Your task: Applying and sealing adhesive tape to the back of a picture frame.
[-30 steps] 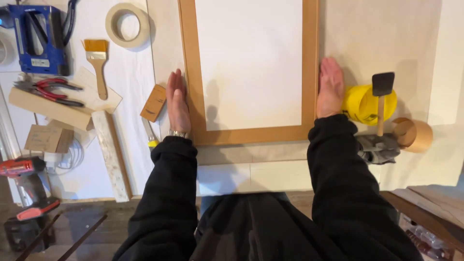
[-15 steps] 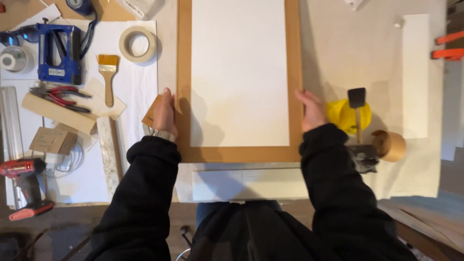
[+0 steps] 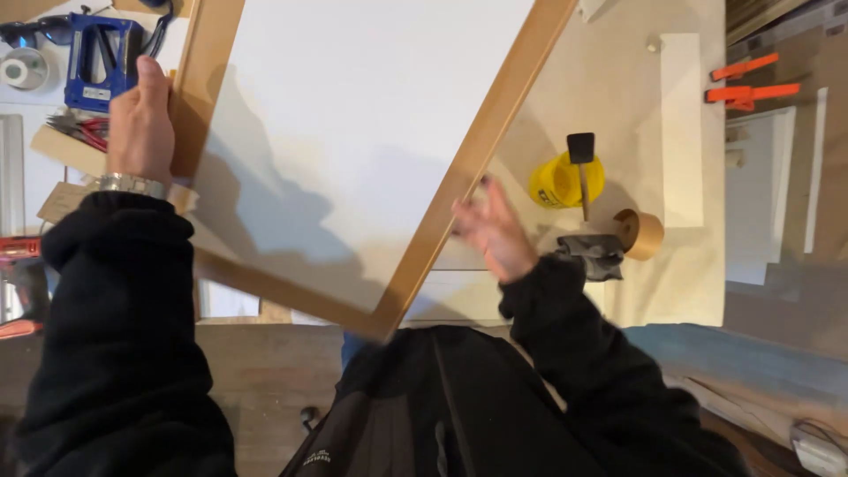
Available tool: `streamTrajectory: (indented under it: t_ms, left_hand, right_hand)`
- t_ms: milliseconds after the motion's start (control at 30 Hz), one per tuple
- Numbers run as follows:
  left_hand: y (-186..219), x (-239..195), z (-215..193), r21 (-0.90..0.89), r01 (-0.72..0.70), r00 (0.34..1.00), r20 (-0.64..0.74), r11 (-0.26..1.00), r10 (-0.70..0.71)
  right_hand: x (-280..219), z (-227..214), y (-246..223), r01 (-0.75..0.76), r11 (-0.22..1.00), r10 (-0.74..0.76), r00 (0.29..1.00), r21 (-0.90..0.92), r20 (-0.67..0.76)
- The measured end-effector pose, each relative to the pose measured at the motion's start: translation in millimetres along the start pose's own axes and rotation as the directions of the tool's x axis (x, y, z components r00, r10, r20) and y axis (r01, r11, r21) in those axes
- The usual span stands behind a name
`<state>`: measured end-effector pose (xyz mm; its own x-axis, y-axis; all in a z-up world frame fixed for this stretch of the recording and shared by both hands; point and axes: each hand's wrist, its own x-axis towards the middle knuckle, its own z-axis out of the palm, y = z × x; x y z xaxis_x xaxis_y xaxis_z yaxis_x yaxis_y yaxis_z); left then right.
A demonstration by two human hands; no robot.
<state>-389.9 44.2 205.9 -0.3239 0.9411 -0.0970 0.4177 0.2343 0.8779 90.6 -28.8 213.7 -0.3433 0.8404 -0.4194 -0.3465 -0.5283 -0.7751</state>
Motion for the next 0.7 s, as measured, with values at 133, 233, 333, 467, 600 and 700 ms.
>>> streamTrajectory:
  t_ms: [133, 233, 333, 467, 600, 700]
  left_hand:
    - [53.2, -17.7, -6.1, 0.393, 0.118, 0.987, 0.051, 0.912, -0.15]
    - [50.8, -21.5, 9.1, 0.66, 0.014, 0.981, 0.135, 0.751, -0.137]
    - [64.1, -45.9, 32.0, 0.567, -0.098, 0.962, 0.263, 0.818, -0.067]
    - [89.3, -66.3, 58.5, 0.634, -0.083, 0.925, 0.336, 0.769, -0.177]
    - [91.1, -64.1, 76.1, 0.542, -0.375, 0.873, 0.479, 0.752, 0.089]
    - [112.9, -66.5, 94.1, 0.501, -0.463, 0.816, 0.562, 0.732, 0.131]
  right_hand:
    - [-61.5, 8.5, 25.2, -0.132, 0.991, 0.131, 0.974, -0.006, 0.187]
    - [-106.3, -26.2, 74.8, -0.148, 0.989, 0.14, 0.951, 0.007, 0.277]
    - [-134.9, -23.3, 67.1, -0.015, 0.959, 0.147, 0.881, -0.284, 0.449]
    - [-176.3, -36.9, 59.2, -0.102, 0.765, 0.38, 0.868, -0.636, 0.318]
    - [-178.8, -3.9, -46.9, 0.053, 0.331, 0.515, 0.826, -0.942, 0.227]
    - [-124.8, 39.5, -110.9, 0.218, -0.028, 0.074, 0.974, -0.975, 0.216]
